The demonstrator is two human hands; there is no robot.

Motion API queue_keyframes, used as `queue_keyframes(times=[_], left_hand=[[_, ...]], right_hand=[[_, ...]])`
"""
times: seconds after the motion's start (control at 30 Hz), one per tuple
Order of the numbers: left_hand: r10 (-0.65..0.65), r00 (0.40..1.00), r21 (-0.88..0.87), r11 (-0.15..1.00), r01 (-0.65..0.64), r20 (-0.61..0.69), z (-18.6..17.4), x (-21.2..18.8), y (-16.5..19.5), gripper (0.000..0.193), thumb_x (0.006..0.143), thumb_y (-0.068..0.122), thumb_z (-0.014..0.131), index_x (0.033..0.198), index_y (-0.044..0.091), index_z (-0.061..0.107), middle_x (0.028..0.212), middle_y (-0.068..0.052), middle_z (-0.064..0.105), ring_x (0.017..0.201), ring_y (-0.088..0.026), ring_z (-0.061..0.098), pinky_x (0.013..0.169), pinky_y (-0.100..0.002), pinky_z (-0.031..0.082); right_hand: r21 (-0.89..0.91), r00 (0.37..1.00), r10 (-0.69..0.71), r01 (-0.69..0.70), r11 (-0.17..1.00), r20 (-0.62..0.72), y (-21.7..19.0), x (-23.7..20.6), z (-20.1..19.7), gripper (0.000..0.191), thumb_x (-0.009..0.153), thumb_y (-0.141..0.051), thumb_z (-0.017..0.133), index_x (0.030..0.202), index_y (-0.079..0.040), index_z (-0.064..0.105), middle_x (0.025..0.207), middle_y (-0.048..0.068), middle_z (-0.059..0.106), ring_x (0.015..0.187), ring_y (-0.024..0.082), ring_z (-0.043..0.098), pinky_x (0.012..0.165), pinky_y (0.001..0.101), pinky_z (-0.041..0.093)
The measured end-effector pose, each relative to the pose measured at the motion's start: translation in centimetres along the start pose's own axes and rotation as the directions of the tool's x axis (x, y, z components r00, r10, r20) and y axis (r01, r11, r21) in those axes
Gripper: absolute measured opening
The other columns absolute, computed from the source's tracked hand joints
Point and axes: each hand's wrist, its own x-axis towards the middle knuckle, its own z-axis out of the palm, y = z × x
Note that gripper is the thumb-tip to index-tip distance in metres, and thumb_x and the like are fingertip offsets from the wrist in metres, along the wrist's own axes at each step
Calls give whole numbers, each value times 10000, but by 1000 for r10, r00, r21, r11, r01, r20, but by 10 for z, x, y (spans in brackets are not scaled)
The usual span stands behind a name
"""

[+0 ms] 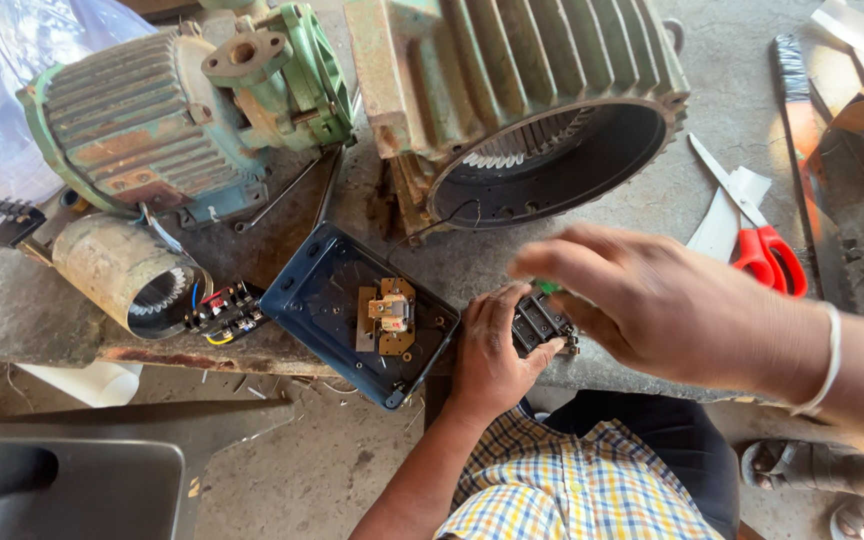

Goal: The person uses a green-handled screwdriver to unscrew and disassemble a black terminal block from an electric motor, then handles small screws and reassembles the block components by hand at the workbench, working over a disassembled motor stator.

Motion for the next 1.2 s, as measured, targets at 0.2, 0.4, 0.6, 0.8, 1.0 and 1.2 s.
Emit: queue_keyframes(times=[0.2,0.4,0.6,0.8,1.0,1.2], left_hand=[[52,997,41,998,-50,-52,3,-2,-6,752,785,303,902,1365,70,485,1406,-194,598,1298,-372,551,1123,-508,434],[-58,998,-20,998,58,2,5,-3,-6,851,809,327,899,1449,12,436,1328,-209,592,1247,-369,553,1063,-492,472],[-26,999,5,1000,26,-26,4,-3,-5,835,794,335,901,1430,29,455,1354,-202,603,1268,-375,550,1083,-498,460],[-76,997,-20,997,76,15,4,-4,-4,851,795,340,898,1449,30,450,1326,-168,633,1280,-368,552,1088,-498,458],[-36,999,-19,999,36,4,5,-3,-5,813,795,335,911,1409,55,457,1319,-183,620,1263,-360,567,1084,-503,460],[-62,998,-9,998,62,4,7,-4,-4,808,792,329,903,1397,43,450,1323,-200,606,1289,-387,543,1084,-514,451]], right_hand=[[-35,974,118,-127,991,-194,12,-37,15,415,848,-124,776,1176,-22,543,1014,159,736,758,252,753,623,324,623],[2,925,106,-113,994,-364,12,-43,15,416,896,-113,775,1183,14,502,991,156,721,843,243,760,692,321,601],[8,927,132,-138,990,-352,12,-35,30,429,881,-135,816,1176,7,540,907,130,716,759,202,747,602,315,571],[-29,912,171,-195,980,-372,7,-26,33,430,851,-226,852,1124,-9,600,790,98,683,609,172,687,508,303,523],[-105,907,186,-241,965,-377,7,-18,34,498,851,-364,856,1115,-29,600,661,53,624,533,186,638,471,339,476],[-87,906,235,-282,956,-353,9,-12,35,511,860,-390,830,1139,-39,584,645,54,609,533,219,636,482,353,481]])
